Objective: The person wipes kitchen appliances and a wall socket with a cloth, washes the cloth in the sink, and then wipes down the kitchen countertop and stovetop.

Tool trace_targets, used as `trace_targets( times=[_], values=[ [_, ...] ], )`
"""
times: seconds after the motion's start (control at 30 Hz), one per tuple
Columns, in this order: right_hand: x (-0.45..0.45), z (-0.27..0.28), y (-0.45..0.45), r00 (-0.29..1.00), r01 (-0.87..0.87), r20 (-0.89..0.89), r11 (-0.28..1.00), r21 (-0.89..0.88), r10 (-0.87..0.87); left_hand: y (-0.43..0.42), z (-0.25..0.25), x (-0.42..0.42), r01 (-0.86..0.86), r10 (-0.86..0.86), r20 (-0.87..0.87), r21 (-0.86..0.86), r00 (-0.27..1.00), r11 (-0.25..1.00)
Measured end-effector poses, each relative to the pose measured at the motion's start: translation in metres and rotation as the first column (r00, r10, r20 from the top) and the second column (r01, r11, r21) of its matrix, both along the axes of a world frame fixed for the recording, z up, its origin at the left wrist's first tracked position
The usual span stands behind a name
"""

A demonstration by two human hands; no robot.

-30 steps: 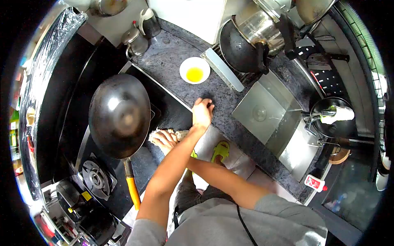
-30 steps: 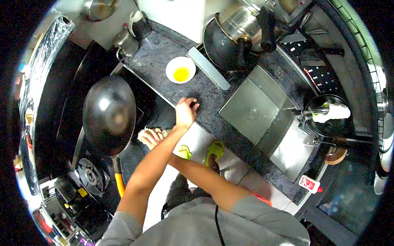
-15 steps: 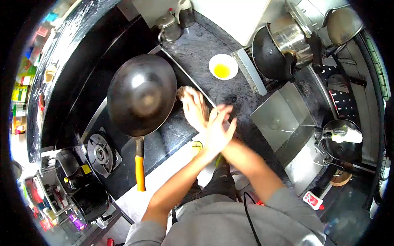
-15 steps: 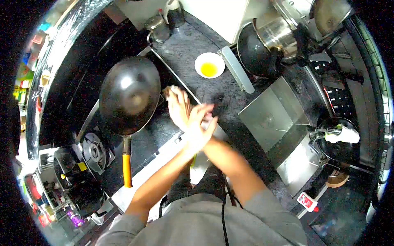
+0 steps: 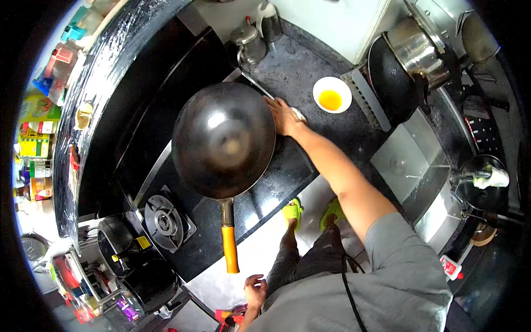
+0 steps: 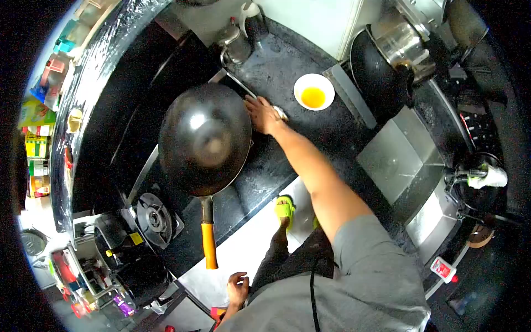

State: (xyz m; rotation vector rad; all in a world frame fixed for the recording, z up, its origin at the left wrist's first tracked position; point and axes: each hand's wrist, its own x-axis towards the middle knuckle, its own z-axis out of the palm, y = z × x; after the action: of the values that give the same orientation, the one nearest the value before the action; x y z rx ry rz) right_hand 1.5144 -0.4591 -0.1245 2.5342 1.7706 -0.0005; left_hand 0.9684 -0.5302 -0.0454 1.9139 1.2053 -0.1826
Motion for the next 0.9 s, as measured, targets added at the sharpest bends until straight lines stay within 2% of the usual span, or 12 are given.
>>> trace_targets(
  times=[0.13, 0.3, 0.37, 0.43, 0.47, 0.5, 0.63, 0.67, 0.7, 0.77, 0.8, 0.9],
  values=[
    [0.005, -0.015, 0.003, 0.997, 0.007, -0.074, 0.982, 0.188, 0.007, 0.003, -0.015, -0.027, -0.136, 0.128, -0.071, -0.109, 0.989, 0.985],
    [0.010, -0.006, 0.011, 0.973, 0.082, -0.226, 0.978, 0.193, -0.037, 0.017, -0.009, -0.018, -0.086, 0.084, -0.042, -0.063, 0.996, 0.994],
    [0.015, -0.006, 0.018, 0.850, 0.284, -0.512, 0.927, 0.247, -0.124, 0.023, -0.022, -0.029, -0.141, 0.144, 0.050, -0.067, 0.988, 0.988],
    [0.023, -0.025, 0.036, 0.807, 0.368, -0.578, 0.868, 0.334, -0.119, 0.025, -0.017, -0.031, -0.149, 0.151, 0.026, -0.051, 0.988, 0.987],
    [0.031, -0.040, 0.049, 0.968, 0.187, -0.215, 0.941, 0.281, -0.128, 0.024, -0.019, -0.039, -0.170, 0.170, -0.005, -0.064, 0.985, 0.983],
    [0.040, -0.057, 0.061, 0.982, 0.040, 0.175, 0.987, 0.154, -0.067, 0.025, -0.021, -0.043, -0.191, 0.189, -0.038, -0.076, 0.981, 0.979],
    [0.071, -0.088, 0.098, 0.942, 0.000, 0.322, 0.959, 0.285, -0.096, 0.024, -0.019, -0.053, -0.200, 0.191, -0.124, -0.062, 0.974, 0.978],
    [0.076, -0.091, 0.108, 0.870, 0.037, 0.480, 0.984, 0.173, -0.117, 0.023, -0.021, -0.057, -0.246, 0.232, -0.144, -0.086, 0.962, 0.966],
    [0.083, -0.097, 0.118, 0.853, 0.001, 0.501, 0.961, 0.276, -0.144, 0.022, -0.032, -0.071, -0.310, 0.284, -0.186, -0.129, 0.941, 0.942],
    [0.097, -0.110, 0.137, 0.826, -0.085, 0.527, 0.879, 0.468, -0.201, 0.018, -0.040, -0.079, -0.307, 0.283, -0.193, -0.111, 0.939, 0.945],
    [0.105, -0.108, 0.149, 0.913, -0.066, 0.366, 0.822, 0.566, -0.178, 0.015, -0.045, -0.086, -0.324, 0.317, -0.067, -0.155, 0.946, 0.933],
    [0.097, -0.073, 0.153, 0.916, -0.128, 0.371, 0.765, 0.631, -0.153, 0.004, -0.062, -0.105, -0.375, 0.353, -0.184, -0.098, 0.917, 0.922]
  ],
)
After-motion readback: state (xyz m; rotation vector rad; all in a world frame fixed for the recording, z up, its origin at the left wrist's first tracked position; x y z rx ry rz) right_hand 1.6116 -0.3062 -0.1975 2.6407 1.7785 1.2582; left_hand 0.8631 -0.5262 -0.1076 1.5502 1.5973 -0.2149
